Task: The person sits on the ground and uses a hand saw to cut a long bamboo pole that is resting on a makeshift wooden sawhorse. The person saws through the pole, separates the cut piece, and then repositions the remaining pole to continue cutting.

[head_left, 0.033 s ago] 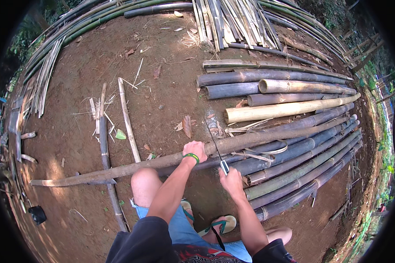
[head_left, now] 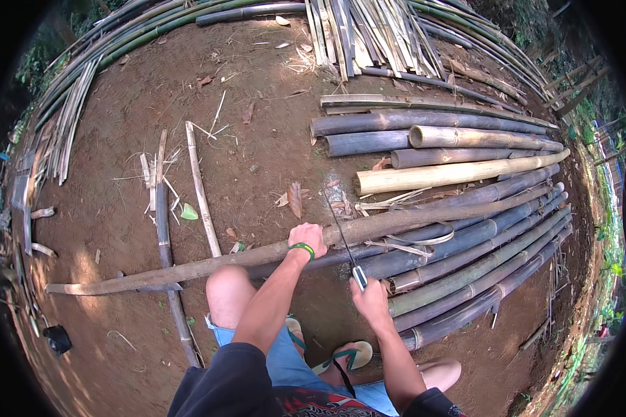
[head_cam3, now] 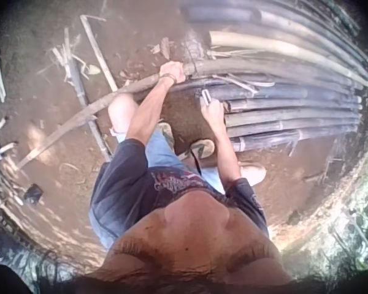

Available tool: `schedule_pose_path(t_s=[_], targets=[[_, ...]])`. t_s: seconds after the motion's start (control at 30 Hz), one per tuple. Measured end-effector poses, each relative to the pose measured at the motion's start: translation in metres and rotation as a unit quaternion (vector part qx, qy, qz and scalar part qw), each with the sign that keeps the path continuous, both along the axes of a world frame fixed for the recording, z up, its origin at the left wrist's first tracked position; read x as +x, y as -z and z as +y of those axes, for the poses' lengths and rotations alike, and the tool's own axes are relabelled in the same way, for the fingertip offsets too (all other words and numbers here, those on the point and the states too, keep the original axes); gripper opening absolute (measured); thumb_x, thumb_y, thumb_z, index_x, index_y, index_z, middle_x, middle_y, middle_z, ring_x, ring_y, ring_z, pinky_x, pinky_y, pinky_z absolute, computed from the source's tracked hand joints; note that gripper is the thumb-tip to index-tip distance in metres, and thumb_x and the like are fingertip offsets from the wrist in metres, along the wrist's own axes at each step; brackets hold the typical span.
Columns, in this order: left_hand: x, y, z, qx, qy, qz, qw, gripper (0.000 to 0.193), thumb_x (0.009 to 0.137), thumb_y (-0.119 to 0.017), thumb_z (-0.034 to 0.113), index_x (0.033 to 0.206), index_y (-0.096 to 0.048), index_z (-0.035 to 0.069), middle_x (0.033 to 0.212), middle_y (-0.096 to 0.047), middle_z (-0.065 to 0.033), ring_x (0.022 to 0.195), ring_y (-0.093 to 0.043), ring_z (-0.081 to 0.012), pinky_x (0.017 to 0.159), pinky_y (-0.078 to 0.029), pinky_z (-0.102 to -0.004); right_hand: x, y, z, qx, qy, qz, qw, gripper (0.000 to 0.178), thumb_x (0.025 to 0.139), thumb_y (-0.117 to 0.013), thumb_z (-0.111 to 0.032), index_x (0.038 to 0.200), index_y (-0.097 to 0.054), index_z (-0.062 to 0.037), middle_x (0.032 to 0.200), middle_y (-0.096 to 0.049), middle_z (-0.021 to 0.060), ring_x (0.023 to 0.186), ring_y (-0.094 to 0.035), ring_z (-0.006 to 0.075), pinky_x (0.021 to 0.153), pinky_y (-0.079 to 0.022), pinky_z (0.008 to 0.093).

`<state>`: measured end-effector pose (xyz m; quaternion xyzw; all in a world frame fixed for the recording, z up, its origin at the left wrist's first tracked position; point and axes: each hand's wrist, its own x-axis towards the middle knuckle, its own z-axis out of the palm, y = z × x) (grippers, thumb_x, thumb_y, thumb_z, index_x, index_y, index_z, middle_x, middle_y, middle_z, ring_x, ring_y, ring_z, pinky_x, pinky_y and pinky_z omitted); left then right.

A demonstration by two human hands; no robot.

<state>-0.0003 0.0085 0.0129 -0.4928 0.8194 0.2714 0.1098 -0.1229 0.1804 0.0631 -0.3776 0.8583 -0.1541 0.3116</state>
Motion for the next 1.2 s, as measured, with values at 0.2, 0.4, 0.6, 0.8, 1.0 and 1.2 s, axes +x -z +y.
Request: schedule_pose_path(t_s=[0.2,0.4,0.6,0.8,1.0,1.2], targets=[[-0.02,-0.011,0.012,-0.012,0.023,0.024,0.999,0.03,0.073,-0.07,0.019,0.101,-0.079,0.008,0.103,-0.076,-0.0194,0.101,-0.074,-0.0354,0.089,-0.059,-0.0436,-0.011,0.009,-0.013,-0.017,0.005,0.04,0.999,0.047,0.095,-0.066,-0.038,0.093,-0.072,0.0091,0.089,-0.069,0.0353,0.092,-0.068,0.0523,0.084,-0.054,0.0572],[0.008,-0.005,0.006,0.004,-0.017,-0.001,1.0,0.028,0.072,-0.071,0.019,0.096,-0.08,0.007,0.101,-0.077,-0.0191,0.098,-0.075,-0.0347,0.088,-0.06,-0.0427,0.002,-0.028,0.073,-0.029,-0.022,-0.011,0.999,0.042,0.093,-0.069,-0.033,0.091,-0.072,0.0086,0.087,-0.068,0.0357,0.09,-0.068,0.0525,0.081,-0.054,0.0576],[-0.012,-0.004,0.012,-0.004,0.005,0.017,1.0,0.032,0.071,-0.072,0.02,0.1,-0.079,0.009,0.102,-0.076,-0.0198,0.099,-0.074,-0.0356,0.089,-0.059,-0.044,-0.005,0.007,-0.017,-0.025,0.016,-0.002,1.0,0.046,0.095,-0.066,-0.037,0.093,-0.072,0.008,0.09,-0.068,0.0354,0.095,-0.067,0.0535,0.084,-0.054,0.056],[0.007,0.0,0.007,0.021,-0.027,0.006,0.999,0.035,0.07,-0.073,0.021,0.102,-0.078,0.009,0.103,-0.076,-0.0189,0.101,-0.073,-0.0357,0.091,-0.059,-0.0445,0.005,-0.016,0.079,-0.003,0.009,-0.033,0.999,0.046,0.093,-0.068,-0.038,0.094,-0.072,0.0085,0.087,-0.069,0.0348,0.092,-0.069,0.0521,0.083,-0.053,0.0558],[-0.005,-0.013,-0.003,0.017,0.0,0.02,1.0,0.034,0.069,-0.072,0.019,0.1,-0.079,0.007,0.103,-0.076,-0.0189,0.103,-0.073,-0.0346,0.092,-0.058,-0.0437,-0.001,-0.005,-0.015,-0.014,0.014,-0.001,1.0,0.046,0.094,-0.067,-0.037,0.094,-0.072,0.0093,0.088,-0.068,0.0357,0.093,-0.068,0.0527,0.082,-0.054,0.0558],[0.005,-0.001,-0.003,0.022,-0.013,0.008,1.0,0.035,0.069,-0.072,0.02,0.101,-0.078,0.006,0.104,-0.076,-0.019,0.103,-0.073,-0.0346,0.092,-0.059,-0.0432,0.003,-0.023,0.068,0.028,0.029,-0.027,0.999,0.044,0.091,-0.07,-0.034,0.09,-0.072,0.0094,0.085,-0.069,0.0344,0.09,-0.07,0.0511,0.082,-0.054,0.0556]])
